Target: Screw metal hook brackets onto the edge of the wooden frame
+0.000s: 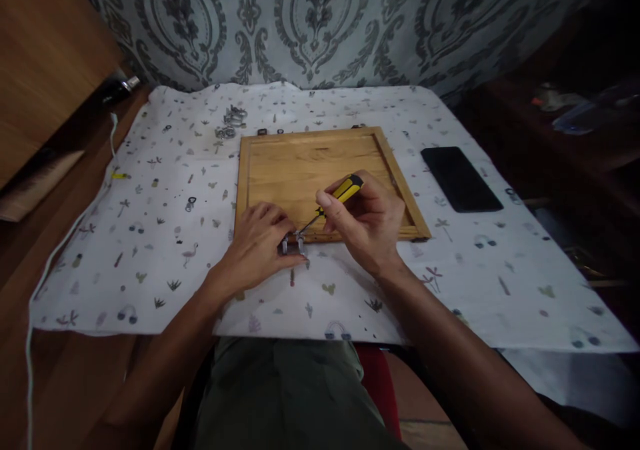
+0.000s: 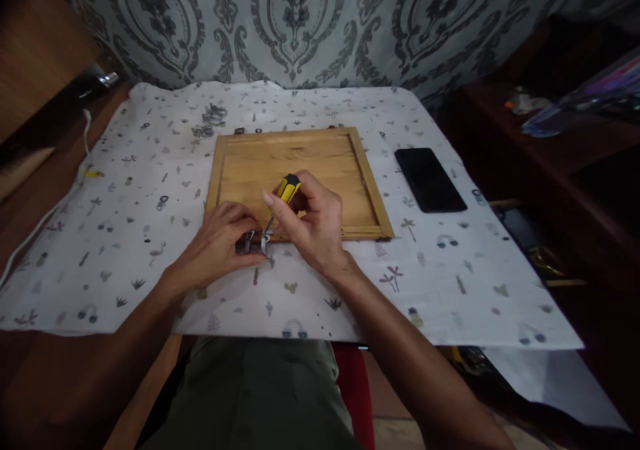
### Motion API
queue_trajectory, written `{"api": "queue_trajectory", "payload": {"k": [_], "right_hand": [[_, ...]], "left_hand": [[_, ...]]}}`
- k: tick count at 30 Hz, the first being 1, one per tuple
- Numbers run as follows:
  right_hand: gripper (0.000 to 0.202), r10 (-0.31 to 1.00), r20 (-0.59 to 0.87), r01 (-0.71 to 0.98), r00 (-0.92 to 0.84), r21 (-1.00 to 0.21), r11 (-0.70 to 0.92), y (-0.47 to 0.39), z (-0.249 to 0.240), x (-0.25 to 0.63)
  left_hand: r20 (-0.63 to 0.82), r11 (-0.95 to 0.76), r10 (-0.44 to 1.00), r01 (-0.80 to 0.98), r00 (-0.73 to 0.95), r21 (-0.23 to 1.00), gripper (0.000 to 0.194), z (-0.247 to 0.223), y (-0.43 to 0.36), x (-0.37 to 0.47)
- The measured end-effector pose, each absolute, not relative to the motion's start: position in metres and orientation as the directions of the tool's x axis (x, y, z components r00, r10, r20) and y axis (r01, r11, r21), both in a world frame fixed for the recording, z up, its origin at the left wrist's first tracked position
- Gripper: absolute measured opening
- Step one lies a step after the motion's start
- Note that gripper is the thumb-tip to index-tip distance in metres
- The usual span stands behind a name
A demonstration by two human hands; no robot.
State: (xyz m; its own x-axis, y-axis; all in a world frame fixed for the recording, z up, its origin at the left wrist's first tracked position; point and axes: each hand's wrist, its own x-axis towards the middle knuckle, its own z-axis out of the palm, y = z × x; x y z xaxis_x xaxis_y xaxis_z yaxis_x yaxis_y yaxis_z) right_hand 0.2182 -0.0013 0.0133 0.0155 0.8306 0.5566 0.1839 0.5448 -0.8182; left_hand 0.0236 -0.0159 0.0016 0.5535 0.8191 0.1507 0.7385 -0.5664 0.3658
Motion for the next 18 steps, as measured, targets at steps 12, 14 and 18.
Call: {"api": "queue_trajectory", "payload": {"k": [12, 14, 18], "right_hand": [[0.035, 0.815, 0.546, 0.278, -0.193, -0.766, 0.579, -0.002, 0.025, 0.220], [0.031, 0.824, 0.497, 0.256, -0.270, -0.788, 0.560, -0.002, 0.032, 0.224], [0.027, 0.820, 0.418, 0.200, -0.391, -0.831, 0.519, 0.000, 0.040, 0.233]], "left_hand": [[0.119, -0.550, 0.827, 0.745, 0.550, 0.379, 0.040, 0.004, -0.017, 0.025], [0.107, -0.545, 0.828, 0.746, 0.551, 0.382, 0.039, 0.005, -0.017, 0.025], [0.122, -0.560, 0.819, 0.733, 0.561, 0.386, 0.039, 0.004, -0.016, 0.023]]}}
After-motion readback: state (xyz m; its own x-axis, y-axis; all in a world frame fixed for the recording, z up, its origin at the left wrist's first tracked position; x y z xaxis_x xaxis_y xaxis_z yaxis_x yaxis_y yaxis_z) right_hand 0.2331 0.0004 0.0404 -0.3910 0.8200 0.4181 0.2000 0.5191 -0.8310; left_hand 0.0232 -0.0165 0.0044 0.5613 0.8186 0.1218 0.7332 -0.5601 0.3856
